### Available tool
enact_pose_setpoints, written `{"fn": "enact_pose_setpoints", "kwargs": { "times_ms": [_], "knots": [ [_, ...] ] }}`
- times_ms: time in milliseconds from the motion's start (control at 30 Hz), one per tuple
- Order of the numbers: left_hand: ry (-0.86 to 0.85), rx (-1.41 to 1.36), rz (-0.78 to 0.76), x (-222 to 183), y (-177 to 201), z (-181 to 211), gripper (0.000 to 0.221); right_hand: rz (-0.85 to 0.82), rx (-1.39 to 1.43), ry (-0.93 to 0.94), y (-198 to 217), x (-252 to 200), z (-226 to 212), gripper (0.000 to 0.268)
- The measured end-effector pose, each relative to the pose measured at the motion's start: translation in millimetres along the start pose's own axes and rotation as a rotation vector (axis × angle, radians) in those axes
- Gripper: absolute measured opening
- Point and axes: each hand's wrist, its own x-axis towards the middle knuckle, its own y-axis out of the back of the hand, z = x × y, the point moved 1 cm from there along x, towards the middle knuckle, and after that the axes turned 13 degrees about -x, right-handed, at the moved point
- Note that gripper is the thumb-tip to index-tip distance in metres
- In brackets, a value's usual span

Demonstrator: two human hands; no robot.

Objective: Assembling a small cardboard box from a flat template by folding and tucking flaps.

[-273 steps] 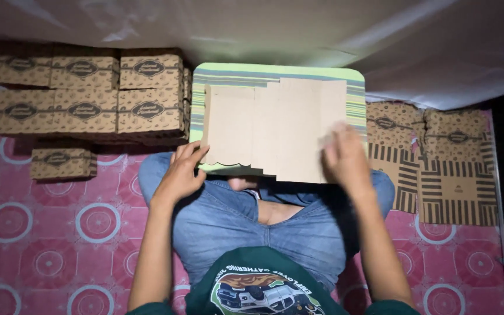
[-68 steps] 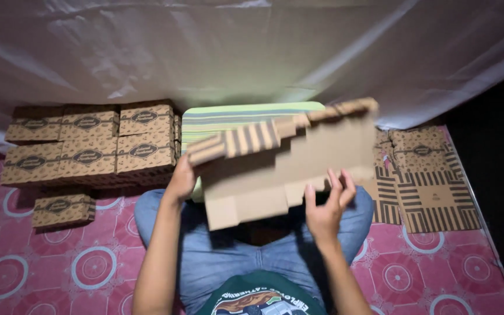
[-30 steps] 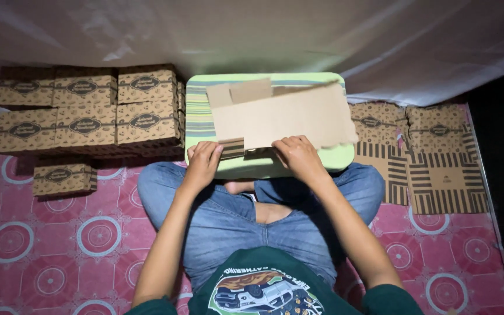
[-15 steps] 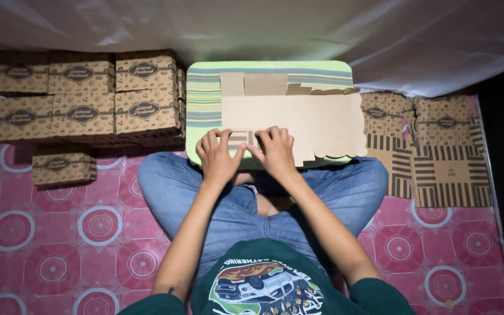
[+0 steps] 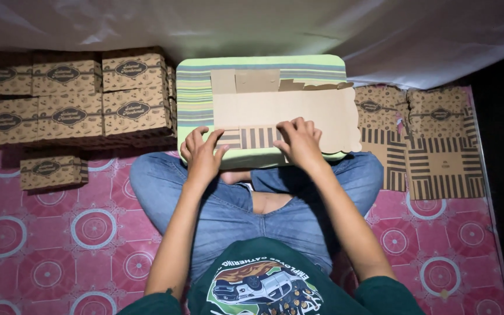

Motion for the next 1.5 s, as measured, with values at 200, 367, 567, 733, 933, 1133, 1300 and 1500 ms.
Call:
{"fn": "enact_pose_setpoints", "kwargs": {
  "times_ms": [200, 367, 567, 733, 933, 1133, 1300, 1500],
  "knots": [
    [-0.17, 0.039, -0.009, -1, -10, 1, 0.046, -0.015, 0.097, 0.029, 22, -24, 26, 0.042],
    [-0.433, 0.171, 0.021, -15, -25, 17, 0.054, -0.111, 0.212, 0.221, 51, -51, 36, 0.078],
    [-0.33, -0.101, 0.322, -12, -40, 23, 0.049, 0.164, 0.129, 0.177, 15, -46, 57, 0.053],
    [-0.355, -0.145, 0.544, -17, -57, 31, 0.027, 0.338, 0.041, 0.048, -9, -20, 50, 0.062],
    [-0.685, 0.034, 0.381, -32, -84, 32, 0.026, 0.322, 0.026, 0.003, -21, -11, 43, 0.07],
    [-0.53, 0.227, 0.137, -24, -86, 41, 0.036, 0.16, 0.044, -0.014, -3, -17, 52, 0.066],
    [-0.446, 0.232, 0.104, -30, -88, 39, 0.042, 0.078, 0.049, -0.049, 15, -29, 68, 0.064],
    [-0.408, 0.194, 0.168, -27, -101, 39, 0.044, 0.009, 0.076, -0.011, 41, -54, 77, 0.077]
  ]
}}
